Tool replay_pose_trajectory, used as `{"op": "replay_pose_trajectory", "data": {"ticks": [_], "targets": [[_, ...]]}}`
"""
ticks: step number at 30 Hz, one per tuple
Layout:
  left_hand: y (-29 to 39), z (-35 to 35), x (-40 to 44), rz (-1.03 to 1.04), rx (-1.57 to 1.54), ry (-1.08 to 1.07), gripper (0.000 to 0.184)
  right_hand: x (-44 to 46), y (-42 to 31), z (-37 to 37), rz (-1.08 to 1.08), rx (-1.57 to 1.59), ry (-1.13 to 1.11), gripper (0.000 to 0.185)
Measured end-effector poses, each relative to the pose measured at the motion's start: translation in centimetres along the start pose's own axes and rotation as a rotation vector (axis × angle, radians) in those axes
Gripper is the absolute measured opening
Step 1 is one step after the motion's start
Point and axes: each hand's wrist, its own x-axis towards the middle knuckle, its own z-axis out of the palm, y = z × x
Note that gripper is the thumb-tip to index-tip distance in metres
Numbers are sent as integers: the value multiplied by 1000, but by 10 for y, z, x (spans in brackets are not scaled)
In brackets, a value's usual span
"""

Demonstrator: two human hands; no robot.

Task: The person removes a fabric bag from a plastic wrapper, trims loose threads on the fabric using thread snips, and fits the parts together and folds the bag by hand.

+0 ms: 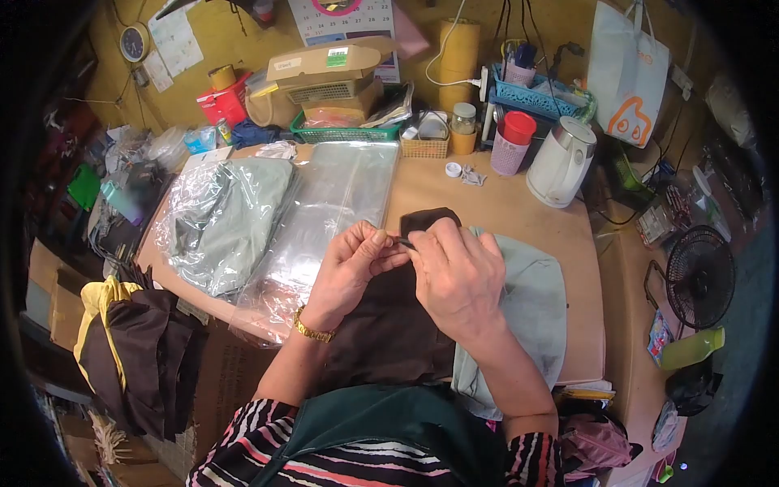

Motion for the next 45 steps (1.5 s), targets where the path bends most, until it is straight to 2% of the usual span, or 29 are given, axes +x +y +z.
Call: {"op": "replay_pose_trajectory", "data": {"ticks": [4,6,7,8,9,10,11,12,13,15,16,17,18,19,21,25,27,29,31,32,34,35,36,39,41,42,43,45], "targets": [[2,2,-7,-14,-17,-45,16,1,8,4,-19,98,36,28],[11,6,-9,-24,-27,-50,14,8,11,4,454,512,25,24],[14,9,-13,-19,-11,-25,18,5,22,10,453,508,25,24],[17,8,-16,-17,5,-1,23,-3,42,21,506,632,-126,23],[19,-9,-13,92,113,53,27,-7,54,27,555,753,-278,25],[23,-35,-6,205,220,108,32,-9,50,28,580,755,-194,25],[29,-56,1,377,239,338,38,-11,46,26,578,753,-195,25],[39,-80,6,441,459,499,30,-14,42,24,566,722,-161,24],[40,-75,4,441,461,500,30,-15,38,24,552,693,-124,22],[43,-50,-2,525,891,302,31,-17,30,25,547,686,-126,21],[37,-35,-4,355,916,206,35,-19,26,26,546,676,-139,20],[34,-18,-8,320,915,106,39,-20,23,26,548,678,-146,20],[29,-3,-10,195,761,87,34,-21,21,26,545,659,-156,19],[21,-1,-5,211,779,33,25,-22,19,26,543,638,-162,18],[14,-1,-2,-51,461,36,21,-19,14,20,542,680,-141,17],[9,5,-4,18,431,39,17,-13,11,18,581,878,-39,17],[8,10,-5,173,525,43,16,-10,16,18,550,863,-76,14],[7,12,-9,154,529,45,16,-9,16,16,519,852,-111,11],[7,14,-10,145,534,47,16,-6,16,14,385,663,-78,8],[6,14,-12,105,501,43,16,-4,16,15,384,664,-76,8],[5,12,-13,64,470,37,16,0,16,19,407,709,10,10],[4,8,-13,27,354,11,16,-3,25,21,406,709,14,10],[4,6,-12,-9,237,-13,16,-9,41,24,550,984,46,13],[3,9,-12,-5,131,56,17,-5,40,23,666,1079,10,19],[2,5,-11,-5,118,31,13,-8,33,19,511,900,-303,15],[0,1,-10,-5,103,7,11,-16,38,28,485,936,-360,18],[-1,-3,-8,-7,104,6,11,-18,36,29,487,936,-359,18],[-2,-16,-1,95,-210,171,13,-20,34,29,502,840,-291,21]]}}
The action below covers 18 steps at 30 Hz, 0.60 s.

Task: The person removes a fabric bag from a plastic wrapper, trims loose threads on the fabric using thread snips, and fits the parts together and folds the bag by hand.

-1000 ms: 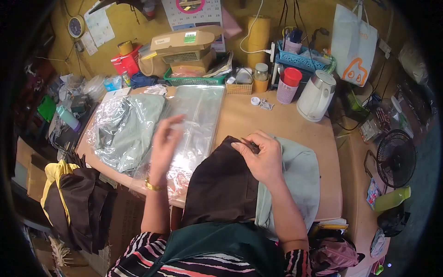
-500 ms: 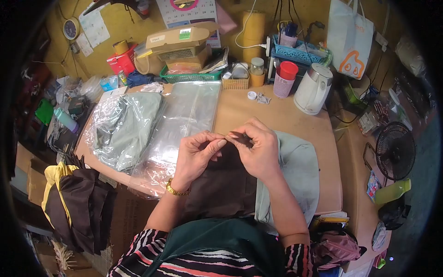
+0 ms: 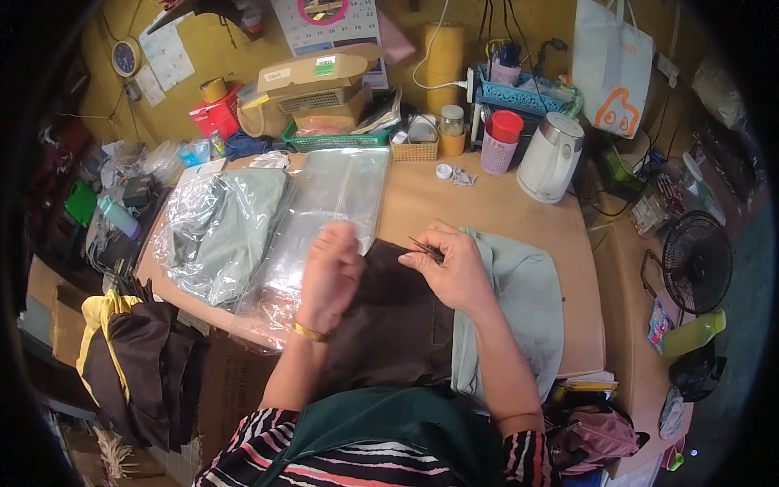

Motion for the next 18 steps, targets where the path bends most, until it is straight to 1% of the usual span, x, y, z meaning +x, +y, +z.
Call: {"op": "replay_pose_trajectory", "data": {"ticks": [2,3,5,7,9,10,12,13,15,16,18], "targets": [[25,-38,19,55,-219,112,12,-2,0,-6,20,-10,13,22],[36,-60,25,165,-131,114,10,-2,0,-8,36,-18,23,23],[49,-57,22,278,-43,115,13,-5,-2,-9,38,-23,33,23],[57,-38,1,31,666,-51,28,-5,-4,-8,40,-25,44,23],[52,4,-15,-98,778,-139,51,-5,-6,-4,13,-49,56,23],[40,7,-15,-154,721,-157,47,-6,-6,-2,16,-47,49,23],[16,9,-9,-191,526,-81,35,-6,-7,-1,9,-83,41,21],[9,8,-8,-190,525,-80,35,-6,-10,-1,8,-84,40,21],[-2,7,-6,-38,453,-90,21,-6,-19,0,-26,-60,33,19],[-2,8,-8,-40,452,-94,21,-5,-22,1,-25,-62,36,19],[0,11,-12,45,599,-166,17,-3,-27,5,-57,19,111,14]]}}
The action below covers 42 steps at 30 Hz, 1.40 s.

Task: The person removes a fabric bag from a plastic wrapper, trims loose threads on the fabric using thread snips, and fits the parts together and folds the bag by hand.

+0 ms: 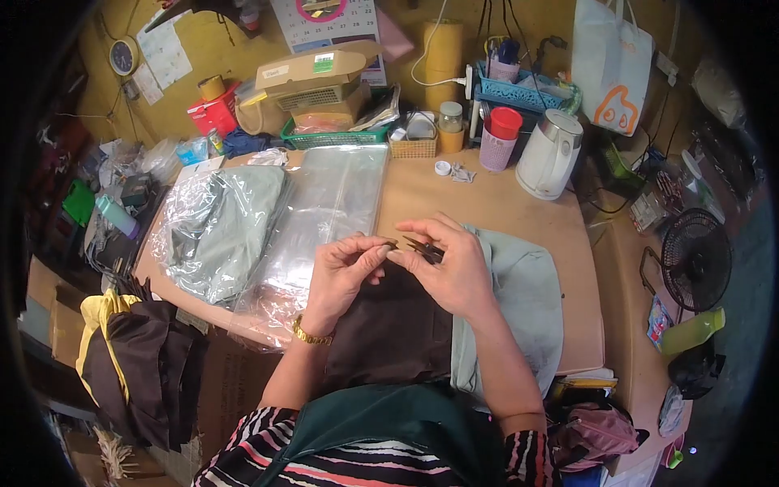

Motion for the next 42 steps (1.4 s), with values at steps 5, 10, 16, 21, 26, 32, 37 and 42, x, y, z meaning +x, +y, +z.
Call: {"op": "replay_pose_trajectory", "data": {"ticks": [5,10,16,21,26,32,37,42], "targets": [[4,5,-6,23,65,5,16,4,1,4,-34,-34,-40,8],[0,7,-6,-30,-144,8,11,2,24,14,-81,144,8,13],[1,4,-6,-130,-354,55,17,1,7,4,14,320,78,22],[-3,4,-4,-41,-286,38,16,-12,4,-4,56,-16,-40,23],[3,4,-6,-20,-166,21,14,-12,6,-6,60,-10,-59,25],[5,3,-7,-22,-111,15,13,-12,6,-5,81,20,-53,25],[4,4,-8,-11,-127,1,11,-9,7,-7,73,-12,-81,23],[9,7,-9,32,-121,-25,7,-8,7,4,192,470,69,18]]}}
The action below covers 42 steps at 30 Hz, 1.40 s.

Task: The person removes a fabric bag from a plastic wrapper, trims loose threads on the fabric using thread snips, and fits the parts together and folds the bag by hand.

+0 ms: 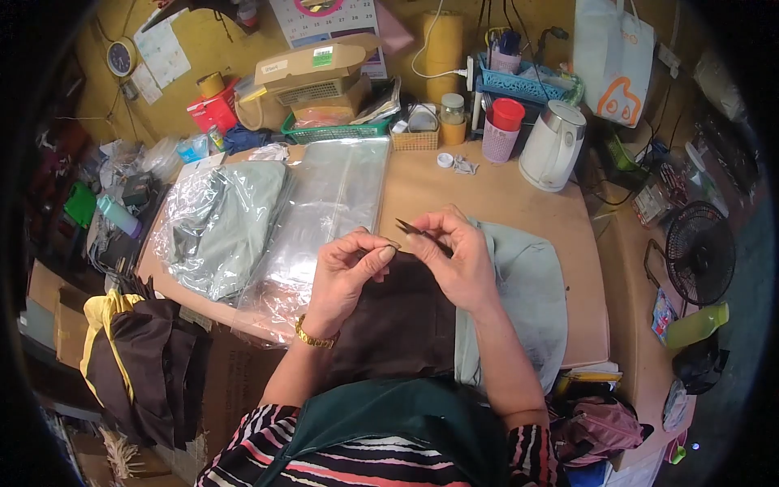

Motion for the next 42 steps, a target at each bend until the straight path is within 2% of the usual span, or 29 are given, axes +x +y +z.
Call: {"op": "replay_pose_trajectory", "data": {"ticks": [1,3,4,6,7,8,9,11,13,16,17,18,20,21,22,24,26,27,29,32,33,34,35,36,37,38,40,41,42], "targets": [[1,1,0,3,1,-1,7,1,2,-3,-3,0,-1,18],[3,2,0,86,47,101,12,2,9,-15,-47,-425,-209,18],[-11,-23,5,97,-83,188,19,4,14,-19,-51,-427,-209,18],[3,-46,22,129,-18,545,40,8,20,-27,-49,-335,-15,18],[-11,-85,28,291,271,518,26,8,18,-30,-24,-261,6,18],[-8,-90,27,293,269,519,26,8,17,-32,-26,-263,5,18],[-4,-92,28,361,698,601,33,10,17,-32,-68,-255,9,17],[2,-94,26,322,931,431,80,11,17,-32,-109,-244,11,16],[-7,-76,29,382,790,157,81,12,18,-30,15,-262,-95,15],[-15,-19,26,317,518,-31,95,10,18,-19,-4,-263,-124,14],[-17,5,24,310,268,34,63,9,20,-17,-2,-264,-124,14],[-18,3,26,313,265,32,63,9,21,-15,-43,-249,-85,14],[-25,-7,29,242,779,57,19,9,23,-19,-84,-238,-36,13],[-26,-12,32,326,713,220,17,9,23,-24,-96,-284,30,13],[-27,-21,37,409,642,382,31,10,23,-28,-109,-329,95,13],[-23,-79,42,263,363,479,31,13,16,-39,-124,-287,172,14],[-8,-121,41,334,634,613,22,15,16,-56,-101,-219,208,15],[-8,-121,41,336,636,610,22,15,12,-54,-79,-207,234,16],[3,-104,35,431,746,535,32,15,7,-52,-70,-226,221,16],[-12,-62,16,199,601,37,64,23,11,-46,-68,-207,223,16],[-16,-35,4,171,683,-54,68,24,14,-43,-71,-171,244,15],[-4,-11,-2,-57,762,-92,57,25,16,-38,-59,-170,243,15],[-27,-15,-1,13,882,-103,37,25,17,-30,-181,-90,323,15],[-54,-25,1,7,879,-106,37,25,18,-23,-306,-10,405,16],[-82,-37,6,-21,868,3,32,16,33,-17,-402,-128,445,17],[-99,-44,11,-50,857,111,30,5,66,-30,-554,-455,298,26],[-114,-51,15,-53,866,172,32,-25,95,-27,-243,-738,-42,45],[-116,-55,16,-57,877,241,35,-31,113,-34,-233,-739,-39,45],[-116,-60,17,-70,878,234,35,-38,133,-47,-246,-1105,-113,51]]}}
